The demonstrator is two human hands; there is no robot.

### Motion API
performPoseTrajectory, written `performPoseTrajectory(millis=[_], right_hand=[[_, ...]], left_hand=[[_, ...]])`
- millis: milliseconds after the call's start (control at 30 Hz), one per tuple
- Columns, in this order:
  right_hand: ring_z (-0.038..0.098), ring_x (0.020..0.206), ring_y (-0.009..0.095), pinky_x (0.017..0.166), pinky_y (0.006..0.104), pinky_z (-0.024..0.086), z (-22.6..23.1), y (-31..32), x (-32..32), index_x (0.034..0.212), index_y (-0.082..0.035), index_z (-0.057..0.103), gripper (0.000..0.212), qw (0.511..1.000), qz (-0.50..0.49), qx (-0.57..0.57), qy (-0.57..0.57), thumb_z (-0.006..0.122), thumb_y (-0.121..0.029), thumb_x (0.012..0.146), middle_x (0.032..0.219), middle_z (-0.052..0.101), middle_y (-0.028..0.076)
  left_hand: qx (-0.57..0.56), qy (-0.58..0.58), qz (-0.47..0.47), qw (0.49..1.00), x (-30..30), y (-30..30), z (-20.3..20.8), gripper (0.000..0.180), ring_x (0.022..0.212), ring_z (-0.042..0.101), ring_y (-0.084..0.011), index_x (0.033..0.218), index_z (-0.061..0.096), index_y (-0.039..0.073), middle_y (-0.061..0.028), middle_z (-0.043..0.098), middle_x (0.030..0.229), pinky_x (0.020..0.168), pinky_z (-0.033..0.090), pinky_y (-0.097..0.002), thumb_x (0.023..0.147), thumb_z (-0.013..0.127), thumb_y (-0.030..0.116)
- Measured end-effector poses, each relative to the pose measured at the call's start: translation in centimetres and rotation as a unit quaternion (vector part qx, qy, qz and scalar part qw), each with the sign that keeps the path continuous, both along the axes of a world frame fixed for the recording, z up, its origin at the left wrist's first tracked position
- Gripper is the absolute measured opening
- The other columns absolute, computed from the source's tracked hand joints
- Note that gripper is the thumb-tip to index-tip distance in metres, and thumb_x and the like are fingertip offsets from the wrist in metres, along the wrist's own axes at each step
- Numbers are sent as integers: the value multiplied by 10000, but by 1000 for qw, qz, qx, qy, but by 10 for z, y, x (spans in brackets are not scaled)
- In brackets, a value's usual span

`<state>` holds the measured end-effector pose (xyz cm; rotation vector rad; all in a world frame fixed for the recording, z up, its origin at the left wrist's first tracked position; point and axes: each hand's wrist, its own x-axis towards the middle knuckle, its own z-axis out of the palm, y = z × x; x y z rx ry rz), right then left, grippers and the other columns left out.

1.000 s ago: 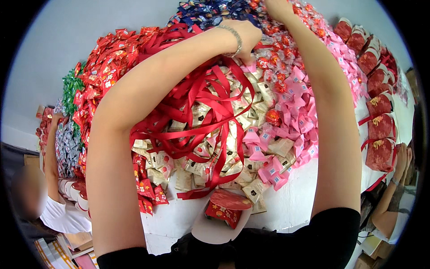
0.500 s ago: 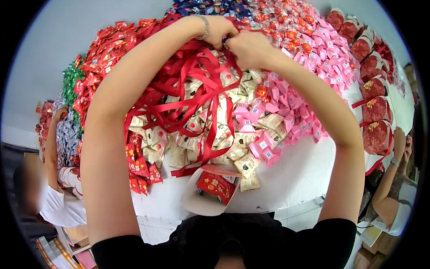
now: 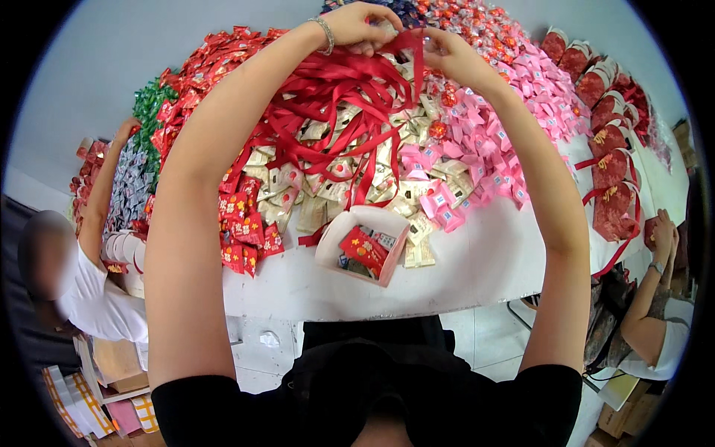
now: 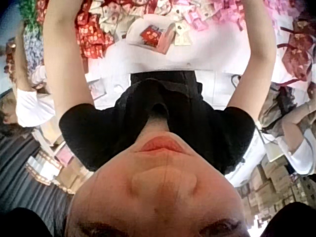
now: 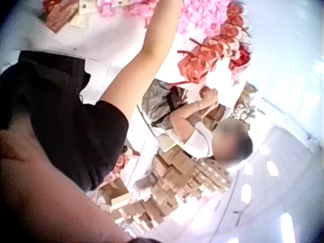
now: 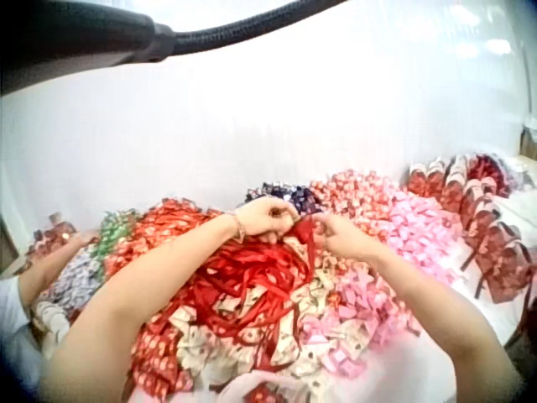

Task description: The person places small wrapped candies into heart-shaped boxes and ties them with red ribbons. The person works at a table with piles of candies and ribbons, assembling the boxes one at a time.

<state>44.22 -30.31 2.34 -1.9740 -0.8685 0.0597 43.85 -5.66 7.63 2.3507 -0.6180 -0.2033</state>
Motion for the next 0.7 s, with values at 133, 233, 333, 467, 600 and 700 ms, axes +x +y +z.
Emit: performPoseTrajectory(millis=[133, 233, 333, 467, 600, 700], right_hand=[[641, 937, 328, 765, 434, 539, 5, -15, -4, 1195, -40, 617, 398, 891, -204, -204, -351, 644, -149, 813, 1051, 631, 193], [624, 977, 332, 767, 455, 548, 3, -26, 0, 1082, -25, 639, 291, 777, -276, -306, -475, 626, -102, 801, 1116, 599, 228], [623, 750, 236, 613, 361, 524, 3, -34, 11, 1004, -27, 596, 202, 799, -322, -192, -470, 618, -66, 807, 945, 637, 146], [582, 712, 146, 558, 283, 477, 14, -47, 7, 1038, -73, 591, 156, 962, 2, 268, 60, 600, -153, 905, 915, 634, 73], [575, 737, 161, 598, 293, 510, 30, -53, -55, 1145, -72, 580, 270, 696, 179, 543, 435, 591, -252, 944, 927, 626, 72], [590, 755, 198, 627, 314, 531, 35, -35, -128, 1275, -113, 543, 407, 693, 205, 525, 450, 634, -280, 915, 980, 629, 83]], left_hand=[[-131, -43, 110, 984, 1, 5, 6, 84, 520, 628, -131, 863, 667, 52, -55, 660, 689, 480, 498, -273, 838, 710, 120], [-49, -164, 100, 980, 0, 4, 9, 98, 548, 650, -160, 894, 692, 69, -76, 676, 718, 520, 527, -318, 836, 670, 145], [88, -236, 22, 967, -12, -10, 7, 192, 683, 675, -154, 1002, 697, 100, -60, 695, 845, 627, 546, -299, 827, 682, 177], [297, -281, -40, 912, -32, -55, -22, 331, 982, 663, -277, 1073, 697, 130, -90, 701, 1045, 863, 526, -365, 769, 719, 260], [439, -179, -9, 880, -28, -79, -57, 608, 1042, 643, -299, 1236, 604, 190, -97, 680, 1104, 876, 524, -406, 690, 786, 386], [400, -165, -3, 902, -17, -73, -67, 536, 1023, 654, -278, 1167, 647, 230, -68, 685, 1108, 861, 529, -408, 673, 808, 363]])
